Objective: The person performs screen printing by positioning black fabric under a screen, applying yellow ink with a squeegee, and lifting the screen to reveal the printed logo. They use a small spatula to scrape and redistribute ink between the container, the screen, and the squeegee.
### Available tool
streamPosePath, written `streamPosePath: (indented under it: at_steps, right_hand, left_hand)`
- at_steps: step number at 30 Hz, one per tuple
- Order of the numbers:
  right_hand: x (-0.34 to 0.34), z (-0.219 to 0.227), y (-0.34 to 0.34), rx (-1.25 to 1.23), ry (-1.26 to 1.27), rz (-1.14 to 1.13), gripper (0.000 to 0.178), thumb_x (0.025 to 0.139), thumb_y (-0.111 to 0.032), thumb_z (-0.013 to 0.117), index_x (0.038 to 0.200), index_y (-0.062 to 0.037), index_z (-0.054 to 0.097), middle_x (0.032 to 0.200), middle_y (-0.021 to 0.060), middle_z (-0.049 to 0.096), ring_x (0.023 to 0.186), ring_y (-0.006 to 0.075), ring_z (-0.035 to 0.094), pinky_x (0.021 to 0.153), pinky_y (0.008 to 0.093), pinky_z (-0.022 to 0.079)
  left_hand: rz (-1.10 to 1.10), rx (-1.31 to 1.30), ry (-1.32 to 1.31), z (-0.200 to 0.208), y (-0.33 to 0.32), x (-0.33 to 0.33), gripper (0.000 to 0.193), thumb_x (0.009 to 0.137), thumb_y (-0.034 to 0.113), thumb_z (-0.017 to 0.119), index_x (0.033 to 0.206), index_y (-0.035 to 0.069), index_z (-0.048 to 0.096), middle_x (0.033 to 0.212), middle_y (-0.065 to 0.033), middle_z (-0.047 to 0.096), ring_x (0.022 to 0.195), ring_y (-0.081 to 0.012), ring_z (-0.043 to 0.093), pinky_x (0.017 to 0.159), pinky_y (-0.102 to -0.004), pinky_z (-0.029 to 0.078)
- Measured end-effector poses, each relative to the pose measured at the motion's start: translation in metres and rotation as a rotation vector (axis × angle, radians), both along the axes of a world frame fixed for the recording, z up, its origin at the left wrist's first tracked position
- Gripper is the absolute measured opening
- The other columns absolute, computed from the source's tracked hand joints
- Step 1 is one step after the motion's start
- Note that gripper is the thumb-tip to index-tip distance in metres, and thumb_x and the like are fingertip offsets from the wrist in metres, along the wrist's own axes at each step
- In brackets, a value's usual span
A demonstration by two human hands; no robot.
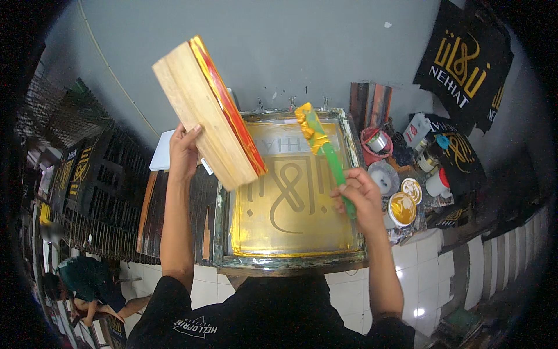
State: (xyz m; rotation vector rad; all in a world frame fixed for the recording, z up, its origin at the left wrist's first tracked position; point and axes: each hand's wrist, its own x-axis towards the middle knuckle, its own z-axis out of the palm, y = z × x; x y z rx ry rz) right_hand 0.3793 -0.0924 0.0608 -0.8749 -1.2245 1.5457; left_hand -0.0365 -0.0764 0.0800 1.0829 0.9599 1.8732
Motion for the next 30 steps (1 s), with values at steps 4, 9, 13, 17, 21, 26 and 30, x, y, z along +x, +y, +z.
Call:
streamPosePath:
  at_steps: [4, 9, 13, 17, 21, 26, 30]
  right_hand:
    - [-0.033, -0.028, 0.010, 0.077, -0.002, 0.093, 0.027, 0.098, -0.005, 0.062, 0.124, -0.0033, 0.055, 0.101, 0.0116, 0.071, 0.086, 0.0158, 0.067, 0.066, 0.0273, 0.053]
    - [-0.059, -0.046, 0.016, 0.164, -0.013, 0.108, 0.029, 0.096, -0.001, 0.065, 0.124, -0.0028, 0.057, 0.107, 0.0096, 0.070, 0.093, 0.0137, 0.065, 0.083, 0.0278, 0.052]
    - [-0.074, -0.056, 0.013, 0.249, -0.008, 0.035, 0.027, 0.092, 0.005, 0.068, 0.118, -0.0006, 0.062, 0.109, 0.0099, 0.069, 0.099, 0.0157, 0.065, 0.090, 0.0290, 0.051]
    - [-0.077, -0.067, 0.014, 0.371, 0.009, -0.022, 0.021, 0.089, 0.010, 0.070, 0.108, 0.0028, 0.067, 0.111, 0.0115, 0.067, 0.103, 0.0184, 0.064, 0.095, 0.0296, 0.050]
    - [-0.070, -0.079, 0.021, 0.450, 0.044, -0.003, 0.025, 0.086, 0.013, 0.070, 0.107, 0.0015, 0.068, 0.112, 0.0119, 0.065, 0.104, 0.0180, 0.062, 0.092, 0.0295, 0.050]
    - [-0.042, -0.082, 0.027, 0.512, -0.087, 0.015, 0.028, 0.083, 0.016, 0.070, 0.105, -0.0007, 0.070, 0.111, 0.0119, 0.065, 0.104, 0.0193, 0.063, 0.091, 0.0305, 0.050]
    - [-0.022, -0.080, 0.027, 0.576, -0.108, 0.019, 0.026, 0.082, 0.016, 0.070, 0.102, -0.0001, 0.071, 0.107, 0.0137, 0.066, 0.100, 0.0216, 0.065, 0.088, 0.0313, 0.052]
  left_hand:
    - [-0.032, -0.078, -0.239, -0.021, -0.014, 0.027, 0.043, 0.097, 0.016, 0.064, 0.130, -0.008, 0.053, 0.116, -0.0194, 0.069, 0.101, -0.0248, 0.071, 0.091, -0.0367, 0.058]
    - [-0.096, -0.268, -0.528, -0.054, -0.027, 0.059, 0.053, 0.096, 0.027, 0.064, 0.135, -0.007, 0.050, 0.118, -0.0201, 0.068, 0.099, -0.0271, 0.071, 0.089, -0.0379, 0.058]
    - [-0.129, -0.322, -0.674, -0.064, -0.027, 0.083, 0.053, 0.096, 0.029, 0.064, 0.135, -0.005, 0.051, 0.117, -0.0185, 0.068, 0.099, -0.0271, 0.071, 0.089, -0.0384, 0.058]
    - [-0.162, -0.300, -0.714, -0.061, -0.026, 0.098, 0.052, 0.096, 0.028, 0.064, 0.135, -0.004, 0.052, 0.118, -0.0183, 0.069, 0.099, -0.0269, 0.071, 0.089, -0.0390, 0.058]
    - [-0.222, -0.322, -0.751, -0.062, -0.025, 0.106, 0.050, 0.096, 0.028, 0.061, 0.133, -0.005, 0.055, 0.112, -0.0186, 0.072, 0.091, -0.0270, 0.074, 0.081, -0.0384, 0.061]
    - [-0.334, -0.345, -0.813, -0.069, -0.026, 0.109, 0.050, 0.096, 0.030, 0.062, 0.132, -0.006, 0.057, 0.112, -0.0193, 0.073, 0.090, -0.0271, 0.074, 0.082, -0.0382, 0.061]
    - [-0.366, -0.321, -0.786, -0.072, -0.032, 0.113, 0.050, 0.097, 0.028, 0.060, 0.133, -0.007, 0.057, 0.114, -0.0213, 0.072, 0.092, -0.0277, 0.075, 0.082, -0.0390, 0.061]
